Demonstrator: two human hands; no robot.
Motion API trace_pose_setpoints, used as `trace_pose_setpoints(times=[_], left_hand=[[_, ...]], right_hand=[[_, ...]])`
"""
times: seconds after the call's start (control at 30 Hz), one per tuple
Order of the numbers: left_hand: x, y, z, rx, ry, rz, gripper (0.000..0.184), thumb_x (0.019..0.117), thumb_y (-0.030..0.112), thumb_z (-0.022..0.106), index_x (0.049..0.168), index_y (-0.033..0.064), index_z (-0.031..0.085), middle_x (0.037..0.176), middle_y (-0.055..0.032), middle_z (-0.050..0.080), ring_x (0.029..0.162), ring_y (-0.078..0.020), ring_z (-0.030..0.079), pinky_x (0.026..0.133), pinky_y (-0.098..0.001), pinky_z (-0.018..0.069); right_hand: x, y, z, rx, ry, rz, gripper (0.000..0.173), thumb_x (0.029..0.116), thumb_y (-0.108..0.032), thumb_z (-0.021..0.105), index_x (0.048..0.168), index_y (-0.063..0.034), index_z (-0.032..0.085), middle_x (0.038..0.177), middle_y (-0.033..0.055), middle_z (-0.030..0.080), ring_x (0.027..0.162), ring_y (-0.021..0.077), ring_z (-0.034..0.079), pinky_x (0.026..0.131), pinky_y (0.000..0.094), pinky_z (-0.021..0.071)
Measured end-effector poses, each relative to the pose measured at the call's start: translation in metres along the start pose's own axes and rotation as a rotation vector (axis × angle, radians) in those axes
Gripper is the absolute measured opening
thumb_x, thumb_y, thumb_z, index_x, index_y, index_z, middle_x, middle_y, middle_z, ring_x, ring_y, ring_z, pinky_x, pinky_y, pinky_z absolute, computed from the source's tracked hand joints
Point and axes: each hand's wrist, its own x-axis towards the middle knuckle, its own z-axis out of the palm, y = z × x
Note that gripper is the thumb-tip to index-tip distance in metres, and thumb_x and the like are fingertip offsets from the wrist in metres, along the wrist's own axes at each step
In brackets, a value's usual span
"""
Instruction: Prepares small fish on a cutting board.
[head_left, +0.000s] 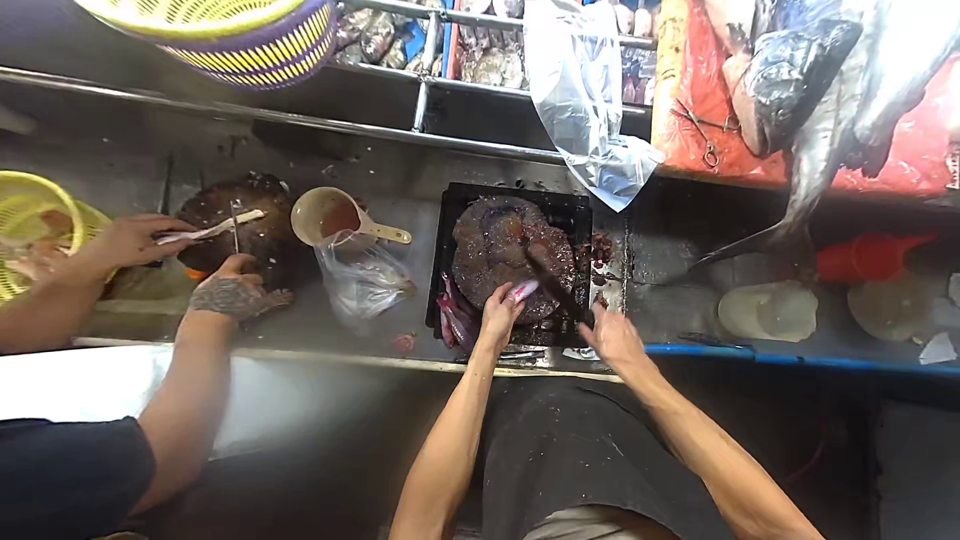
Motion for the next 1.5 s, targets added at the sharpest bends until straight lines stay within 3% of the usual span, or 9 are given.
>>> trace_pose_setpoints(times=[0.13, 0.27, 0.43, 0.63, 0.83, 0.97, 1.1, 1.27, 1.5], left_hand=[[-0.001, 0.005, 0.000, -0.058, 0.040, -0.046, 0.037, 0.1097, 0.014, 0.041, 0.144, 0.0015, 0.048, 0.129, -0.0186, 0.062, 0.105, -0.0233, 0.067, 0.093, -0.0392, 0.0570], [-0.005, 0.006, -0.001, -0.062, 0.002, -0.067, 0.038, 0.1104, 0.013, 0.037, 0.145, 0.0012, 0.047, 0.136, -0.0203, 0.060, 0.112, -0.0259, 0.068, 0.097, -0.0403, 0.0566], [-0.006, 0.008, -0.018, 0.052, 0.023, -0.091, 0.037, 0.1078, 0.011, 0.045, 0.142, -0.0011, 0.050, 0.128, -0.0205, 0.063, 0.107, -0.0259, 0.069, 0.095, -0.0421, 0.0575], [-0.027, 0.010, -0.043, 0.125, 0.012, -0.099, 0.036, 0.1084, 0.011, 0.044, 0.142, 0.0020, 0.052, 0.131, -0.0186, 0.064, 0.110, -0.0250, 0.069, 0.097, -0.0409, 0.0574], [-0.035, 0.018, -0.047, -0.152, 0.075, -0.101, 0.036, 0.1058, 0.006, 0.044, 0.139, -0.0036, 0.052, 0.128, -0.0226, 0.064, 0.109, -0.0301, 0.070, 0.096, -0.0434, 0.0581], [-0.024, 0.014, -0.032, 0.179, 0.178, 0.098, 0.042, 0.1054, 0.013, 0.051, 0.146, 0.0021, 0.050, 0.135, -0.0188, 0.062, 0.114, -0.0266, 0.067, 0.099, -0.0446, 0.0563], [0.012, 0.006, -0.002, 0.845, 0.346, 0.097, 0.040, 0.0919, 0.026, 0.072, 0.126, 0.0061, 0.066, 0.114, -0.0129, 0.072, 0.106, -0.0282, 0.070, 0.096, -0.0540, 0.0543], [0.028, 0.007, 0.016, 0.799, 0.374, -0.018, 0.032, 0.0887, 0.031, 0.077, 0.109, 0.0074, 0.069, 0.093, -0.0108, 0.074, 0.083, -0.0263, 0.074, 0.081, -0.0523, 0.0601], [0.019, 0.003, 0.025, 0.879, 0.383, 0.040, 0.040, 0.0930, 0.036, 0.070, 0.119, 0.0061, 0.065, 0.098, -0.0119, 0.073, 0.089, -0.0272, 0.072, 0.081, -0.0535, 0.0594]], right_hand=[[-0.011, 0.000, -0.010, 0.151, -0.088, -0.095, 0.051, 0.0915, -0.056, 0.063, 0.118, -0.0134, 0.070, 0.101, 0.0141, 0.073, 0.099, 0.0328, 0.070, 0.088, 0.0602, 0.0548], [0.007, 0.008, 0.001, 0.014, 0.009, -0.015, 0.049, 0.0958, -0.051, 0.061, 0.122, -0.0095, 0.066, 0.101, 0.0202, 0.072, 0.100, 0.0403, 0.070, 0.085, 0.0631, 0.0545], [-0.019, -0.001, -0.013, 0.090, -0.085, -0.123, 0.055, 0.0928, -0.062, 0.059, 0.119, -0.0147, 0.069, 0.097, 0.0125, 0.073, 0.097, 0.0317, 0.071, 0.086, 0.0585, 0.0553], [-0.002, -0.009, -0.005, 0.207, 0.477, -0.222, 0.047, 0.0976, -0.054, 0.061, 0.119, -0.0122, 0.065, 0.075, 0.0092, 0.068, 0.068, 0.0292, 0.069, 0.060, 0.0533, 0.0564], [0.020, -0.005, 0.014, -0.030, -0.011, 0.047, 0.053, 0.0981, -0.053, 0.057, 0.127, -0.0094, 0.062, 0.102, 0.0196, 0.072, 0.100, 0.0404, 0.070, 0.084, 0.0618, 0.0553], [0.015, -0.003, 0.009, 0.004, -0.008, 0.022, 0.056, 0.0972, -0.055, 0.059, 0.130, -0.0097, 0.060, 0.099, 0.0187, 0.072, 0.097, 0.0396, 0.071, 0.083, 0.0612, 0.0553], [0.002, -0.014, 0.013, 0.040, -0.077, -0.025, 0.052, 0.1004, -0.050, 0.054, 0.130, -0.0083, 0.057, 0.096, 0.0175, 0.072, 0.096, 0.0371, 0.071, 0.083, 0.0584, 0.0561], [-0.003, -0.022, 0.009, 0.136, -0.075, -0.036, 0.049, 0.0995, -0.051, 0.056, 0.126, -0.0108, 0.059, 0.088, 0.0140, 0.071, 0.088, 0.0344, 0.072, 0.077, 0.0573, 0.0568], [0.003, -0.014, 0.011, 0.250, -0.163, -0.086, 0.048, 0.0989, -0.053, 0.057, 0.124, -0.0126, 0.059, 0.086, 0.0116, 0.070, 0.083, 0.0308, 0.071, 0.073, 0.0548, 0.0571]])
